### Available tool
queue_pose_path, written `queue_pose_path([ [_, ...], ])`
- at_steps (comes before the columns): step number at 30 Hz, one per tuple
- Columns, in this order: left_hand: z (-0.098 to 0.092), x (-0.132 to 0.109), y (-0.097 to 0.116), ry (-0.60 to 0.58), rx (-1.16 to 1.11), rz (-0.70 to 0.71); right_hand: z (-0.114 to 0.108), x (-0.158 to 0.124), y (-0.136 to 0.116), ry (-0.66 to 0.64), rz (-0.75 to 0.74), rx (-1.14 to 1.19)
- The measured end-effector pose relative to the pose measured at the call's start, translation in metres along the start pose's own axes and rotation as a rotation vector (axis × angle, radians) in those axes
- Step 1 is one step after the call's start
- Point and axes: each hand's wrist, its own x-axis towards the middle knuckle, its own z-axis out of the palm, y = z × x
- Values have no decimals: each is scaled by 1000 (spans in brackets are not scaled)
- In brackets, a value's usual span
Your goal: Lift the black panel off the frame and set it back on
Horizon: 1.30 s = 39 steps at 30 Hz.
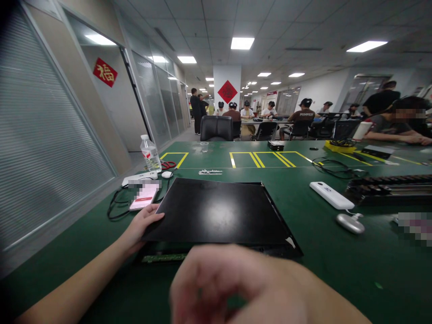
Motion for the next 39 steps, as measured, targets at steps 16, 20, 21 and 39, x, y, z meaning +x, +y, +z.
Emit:
queue_pose_path([
  [16,2,2,4,31,-93,-98,-188,-83,108,1405,508,-842],
  [20,4,2,6,-2,-109,-128,-184,-75,106,1259,625,-969],
  [21,4,2,6,5,-107,-126,-183,-74,105,1228,651,-995],
  [39,7,3,2,17,-71,-108,-178,-67,113,1129,744,-1143],
])
